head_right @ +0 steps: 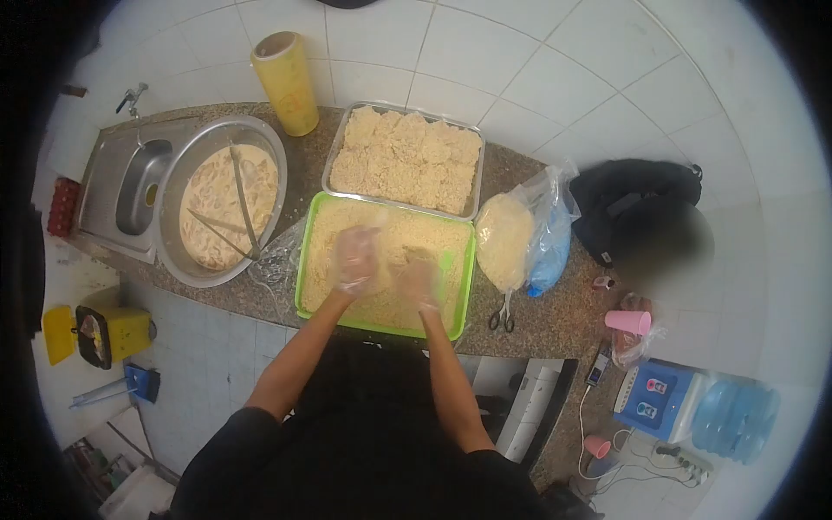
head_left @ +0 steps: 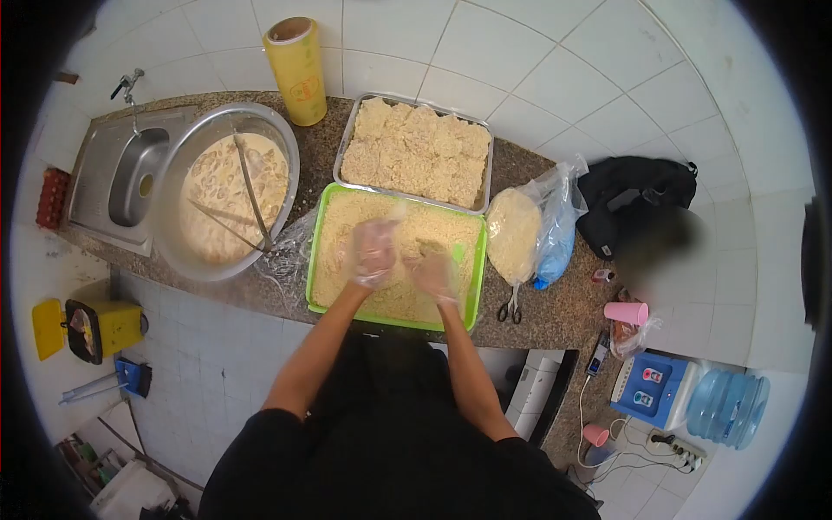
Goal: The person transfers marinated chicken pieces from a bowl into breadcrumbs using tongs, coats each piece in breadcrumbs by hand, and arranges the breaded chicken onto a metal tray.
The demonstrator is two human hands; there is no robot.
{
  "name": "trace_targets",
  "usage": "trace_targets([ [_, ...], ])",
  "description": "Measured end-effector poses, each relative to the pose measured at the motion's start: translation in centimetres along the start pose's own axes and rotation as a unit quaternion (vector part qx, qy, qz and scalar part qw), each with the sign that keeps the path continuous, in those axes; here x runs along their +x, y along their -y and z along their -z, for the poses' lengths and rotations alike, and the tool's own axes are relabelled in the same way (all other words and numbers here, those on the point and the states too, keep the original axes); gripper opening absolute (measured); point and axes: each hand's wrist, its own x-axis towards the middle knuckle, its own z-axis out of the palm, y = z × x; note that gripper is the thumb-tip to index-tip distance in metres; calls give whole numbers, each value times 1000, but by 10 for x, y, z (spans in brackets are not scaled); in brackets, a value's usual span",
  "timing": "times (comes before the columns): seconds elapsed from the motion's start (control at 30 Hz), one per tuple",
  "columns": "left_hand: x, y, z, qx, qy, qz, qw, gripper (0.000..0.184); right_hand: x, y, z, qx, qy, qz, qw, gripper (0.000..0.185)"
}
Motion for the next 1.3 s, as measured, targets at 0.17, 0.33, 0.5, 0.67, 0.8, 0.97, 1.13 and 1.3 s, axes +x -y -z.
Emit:
trace_targets([
  [0.17, -15, 5, 91, 67, -88, 4, 994, 29, 17, -24, -47, 195, -97, 27, 976, 65],
  [0.33, -33, 22, 121, 42, -110, 47, 992, 22, -2, -8, -1, 307, -11, 2, 952, 60],
  [0.5, -28, 9, 130, 30, -125, 74, 989, 21, -26, 30, 49, 134, -3, 5, 991, 50],
  [0.67, -4, 7, 122, -17, -125, 114, 986, 18, -25, 48, 80, 172, -2, 98, 980, 37],
  [0.8, 45, 21, 108, -79, -125, 138, 979, 17, 6, 82, 134, 155, 11, 142, 978, 33],
  [0.97, 128, 43, 94, -120, -103, 180, 971, 17, 95, 112, 180, 42, -41, 231, 971, 37],
  [1.13, 203, 89, 45, -97, -136, 163, 972, 19, 165, 156, 205, 70, -69, 245, 965, 32],
  [1.3, 284, 95, 17, -100, 26, 113, 988, 25, 229, 109, 111, 14, -157, 397, 904, 32],
])
